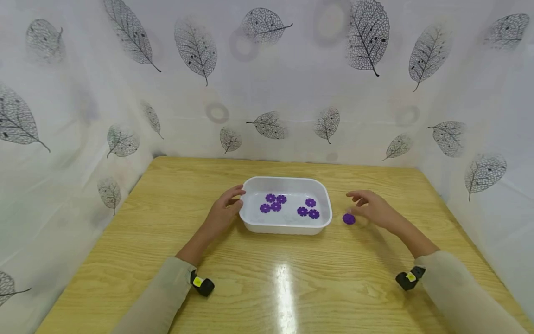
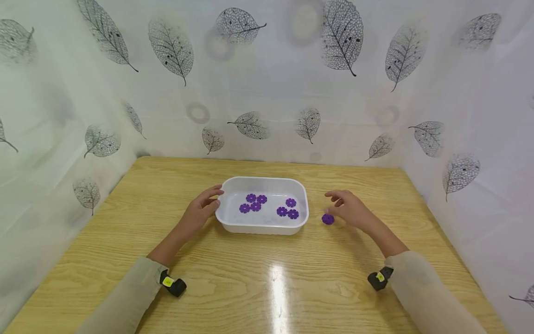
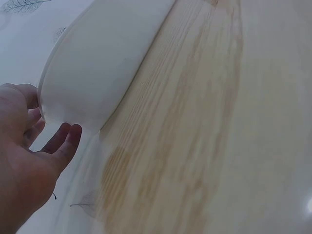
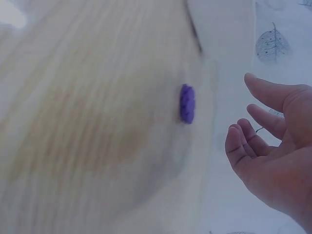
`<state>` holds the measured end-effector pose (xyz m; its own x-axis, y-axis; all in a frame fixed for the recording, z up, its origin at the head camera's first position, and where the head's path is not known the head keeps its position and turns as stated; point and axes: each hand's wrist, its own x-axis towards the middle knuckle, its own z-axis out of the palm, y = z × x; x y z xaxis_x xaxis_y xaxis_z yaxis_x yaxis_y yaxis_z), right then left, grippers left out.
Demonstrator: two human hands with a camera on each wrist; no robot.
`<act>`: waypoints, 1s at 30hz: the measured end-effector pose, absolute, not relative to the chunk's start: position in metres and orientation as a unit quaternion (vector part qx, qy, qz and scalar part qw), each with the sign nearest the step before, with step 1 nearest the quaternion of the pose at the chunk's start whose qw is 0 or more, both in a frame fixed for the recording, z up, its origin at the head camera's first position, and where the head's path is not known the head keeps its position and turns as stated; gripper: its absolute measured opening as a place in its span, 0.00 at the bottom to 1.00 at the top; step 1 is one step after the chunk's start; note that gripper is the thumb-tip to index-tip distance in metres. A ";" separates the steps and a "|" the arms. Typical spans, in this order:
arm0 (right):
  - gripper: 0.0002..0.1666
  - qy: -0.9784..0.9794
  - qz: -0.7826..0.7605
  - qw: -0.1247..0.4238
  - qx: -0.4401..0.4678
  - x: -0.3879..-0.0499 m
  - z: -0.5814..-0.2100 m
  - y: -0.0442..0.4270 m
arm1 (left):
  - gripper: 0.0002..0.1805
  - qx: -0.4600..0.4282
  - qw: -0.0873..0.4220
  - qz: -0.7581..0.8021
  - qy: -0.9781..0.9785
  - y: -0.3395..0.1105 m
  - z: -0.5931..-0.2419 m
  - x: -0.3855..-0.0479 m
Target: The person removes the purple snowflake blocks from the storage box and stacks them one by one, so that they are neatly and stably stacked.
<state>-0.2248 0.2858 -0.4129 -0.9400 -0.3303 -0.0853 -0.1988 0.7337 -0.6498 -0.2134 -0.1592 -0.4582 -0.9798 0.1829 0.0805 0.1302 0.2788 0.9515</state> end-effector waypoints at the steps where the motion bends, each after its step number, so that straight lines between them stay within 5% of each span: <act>1: 0.34 0.925 -0.337 0.097 -0.146 -0.225 -0.410 0.283 | 0.21 0.098 0.023 0.593 0.799 -0.159 -0.459 -0.213; 18: 0.34 0.897 -0.382 0.104 -0.198 -0.239 -0.385 0.207 | 0.21 0.090 0.020 0.586 0.805 -0.161 -0.461 -0.214; 30: 0.33 0.892 -0.355 0.145 -0.240 -0.253 -0.403 0.169 | 0.21 0.095 0.023 0.591 0.801 -0.160 -0.461 -0.214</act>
